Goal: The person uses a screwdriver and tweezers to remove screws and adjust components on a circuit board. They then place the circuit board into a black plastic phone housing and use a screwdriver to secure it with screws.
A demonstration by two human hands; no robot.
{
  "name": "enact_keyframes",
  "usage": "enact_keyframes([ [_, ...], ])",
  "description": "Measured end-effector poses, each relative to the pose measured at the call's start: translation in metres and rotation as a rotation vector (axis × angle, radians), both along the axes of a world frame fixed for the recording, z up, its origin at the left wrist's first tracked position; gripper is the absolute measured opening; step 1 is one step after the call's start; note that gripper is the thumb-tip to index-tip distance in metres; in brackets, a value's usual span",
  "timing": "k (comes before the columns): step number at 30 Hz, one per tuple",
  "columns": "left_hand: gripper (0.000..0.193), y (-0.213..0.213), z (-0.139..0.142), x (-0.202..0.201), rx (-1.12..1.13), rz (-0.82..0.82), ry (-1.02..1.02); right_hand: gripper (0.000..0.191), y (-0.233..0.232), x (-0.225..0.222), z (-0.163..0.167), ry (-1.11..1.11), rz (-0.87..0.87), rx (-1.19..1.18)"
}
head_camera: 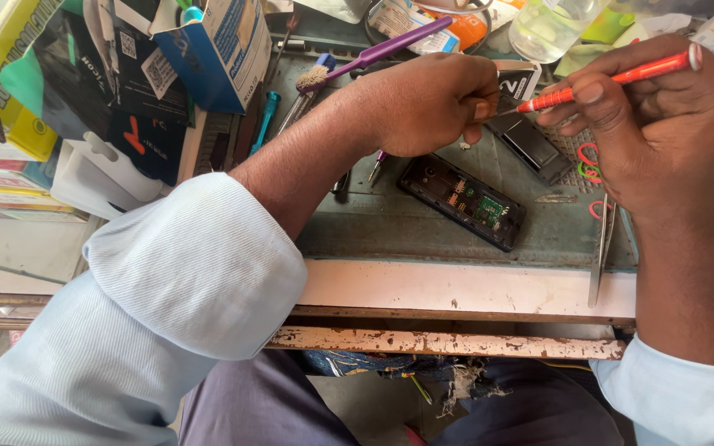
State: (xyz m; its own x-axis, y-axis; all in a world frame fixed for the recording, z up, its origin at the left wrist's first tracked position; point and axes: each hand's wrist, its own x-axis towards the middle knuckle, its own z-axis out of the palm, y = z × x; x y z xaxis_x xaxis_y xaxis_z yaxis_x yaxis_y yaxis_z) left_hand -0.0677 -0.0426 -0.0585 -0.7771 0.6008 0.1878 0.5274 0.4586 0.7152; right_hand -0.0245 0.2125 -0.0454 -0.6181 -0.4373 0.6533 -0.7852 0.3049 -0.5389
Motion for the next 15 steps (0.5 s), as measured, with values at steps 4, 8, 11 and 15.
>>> enact_keyframes([
  [4,0.015,0.0003,0.0028,0.0012,-0.007,-0.003,-0.02,0.027,0.0001,-0.0019,0.001,0.008,0.022,0.006],
  [8,0.017,-0.0015,0.0033,0.0038,0.016,0.001,-0.027,0.021,-0.002,-0.0019,-0.0001,-0.022,0.059,0.003],
  [11,0.018,-0.0013,0.0046,0.0044,0.016,0.026,-0.047,0.018,-0.0004,0.0011,0.0011,-0.061,0.003,0.041],
  [15,0.022,-0.0011,0.0064,0.0045,0.016,0.046,-0.085,0.018,0.0007,0.0004,0.0014,-0.001,0.065,-0.024],
])
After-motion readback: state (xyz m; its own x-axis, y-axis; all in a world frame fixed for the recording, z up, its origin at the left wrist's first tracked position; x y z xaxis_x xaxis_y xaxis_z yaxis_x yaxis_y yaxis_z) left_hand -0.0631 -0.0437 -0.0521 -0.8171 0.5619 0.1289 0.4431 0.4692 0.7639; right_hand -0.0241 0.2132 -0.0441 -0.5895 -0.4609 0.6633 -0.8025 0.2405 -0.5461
